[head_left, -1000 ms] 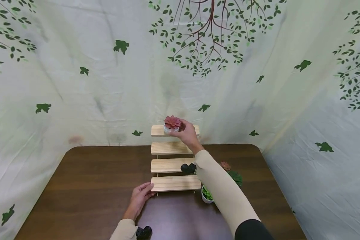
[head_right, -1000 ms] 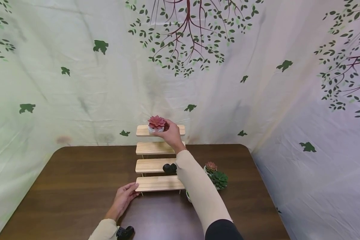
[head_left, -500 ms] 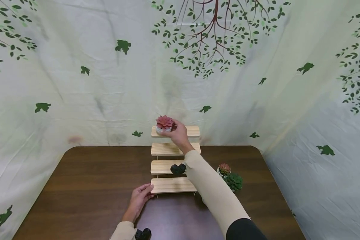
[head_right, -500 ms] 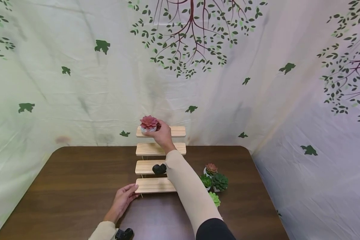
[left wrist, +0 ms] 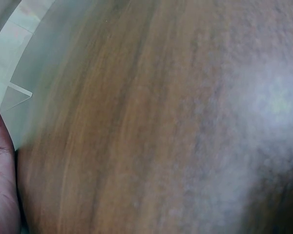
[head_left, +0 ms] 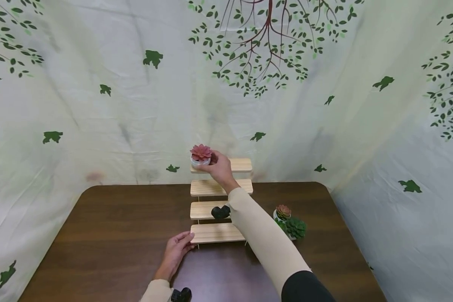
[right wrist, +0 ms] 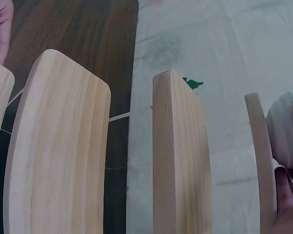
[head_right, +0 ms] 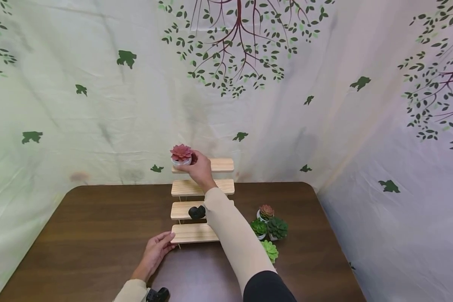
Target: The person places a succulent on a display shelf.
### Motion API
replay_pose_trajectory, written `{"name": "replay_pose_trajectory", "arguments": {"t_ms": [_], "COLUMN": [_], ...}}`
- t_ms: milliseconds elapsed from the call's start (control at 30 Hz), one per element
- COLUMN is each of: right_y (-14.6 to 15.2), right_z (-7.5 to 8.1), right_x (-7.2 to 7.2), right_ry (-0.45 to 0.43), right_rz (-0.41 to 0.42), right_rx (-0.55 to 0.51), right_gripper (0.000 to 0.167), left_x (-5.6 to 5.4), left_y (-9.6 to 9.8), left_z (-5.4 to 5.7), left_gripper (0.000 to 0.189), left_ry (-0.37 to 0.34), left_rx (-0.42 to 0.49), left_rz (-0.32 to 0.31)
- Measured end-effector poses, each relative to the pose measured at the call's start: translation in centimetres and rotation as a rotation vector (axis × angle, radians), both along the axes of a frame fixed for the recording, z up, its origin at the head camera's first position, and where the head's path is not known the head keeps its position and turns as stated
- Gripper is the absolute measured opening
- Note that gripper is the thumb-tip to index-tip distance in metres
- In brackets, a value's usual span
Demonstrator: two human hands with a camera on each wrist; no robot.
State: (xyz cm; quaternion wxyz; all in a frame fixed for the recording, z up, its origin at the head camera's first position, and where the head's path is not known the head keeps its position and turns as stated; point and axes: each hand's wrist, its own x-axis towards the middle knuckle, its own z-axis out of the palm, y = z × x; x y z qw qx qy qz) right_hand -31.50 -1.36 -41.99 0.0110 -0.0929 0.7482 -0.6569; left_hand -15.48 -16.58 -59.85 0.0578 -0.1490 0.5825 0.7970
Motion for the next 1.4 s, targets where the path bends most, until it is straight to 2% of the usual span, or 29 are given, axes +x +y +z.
{"name": "replay_pose_trajectory", "arguments": {"t_ms": [167,333,567,800,1100,1400], "right_y": [0.7,2.4,5.4,9.2,13.5,17.6], "right_z": [0.1,-0.1,-0.3,-0.8,-1.7,-3.1], "right_x": [0.1,0.7,1.7,2.8,4.5,6.9], "right_ry": [-0.011,-0.002,-0.001,0.018,0.036,0.001], "right_rz": [0.028,0.044,0.053,0.060,0.123,0.075], "right_rx": [-0.023,-0.021,-0.061,-0.098,-0.088,-0.019], "right_gripper": [0.068,0.068,0.063,0.055,0.046,0.047], "left_x": [-0.2,-0.2,0.0,-0.1,-0.2,-0.2], "left_y": [0.2,0.1,-0.1,0.0,0.0,0.0], "left_z": [-0.1,-0.4,-0.3,-0.2,-0.3,-0.2], "left_gripper": [0.028,0.028,0.022,0.029,0.026,0.020], "left_ry": [0.010,0.013,0.012,0.005,0.017,0.015], "left_rx": [-0.005,-0.001,0.026,0.011,0.006,0.010], "left_rz": [0.003,-0.004,0.013,-0.006,-0.001,-0.001]}}
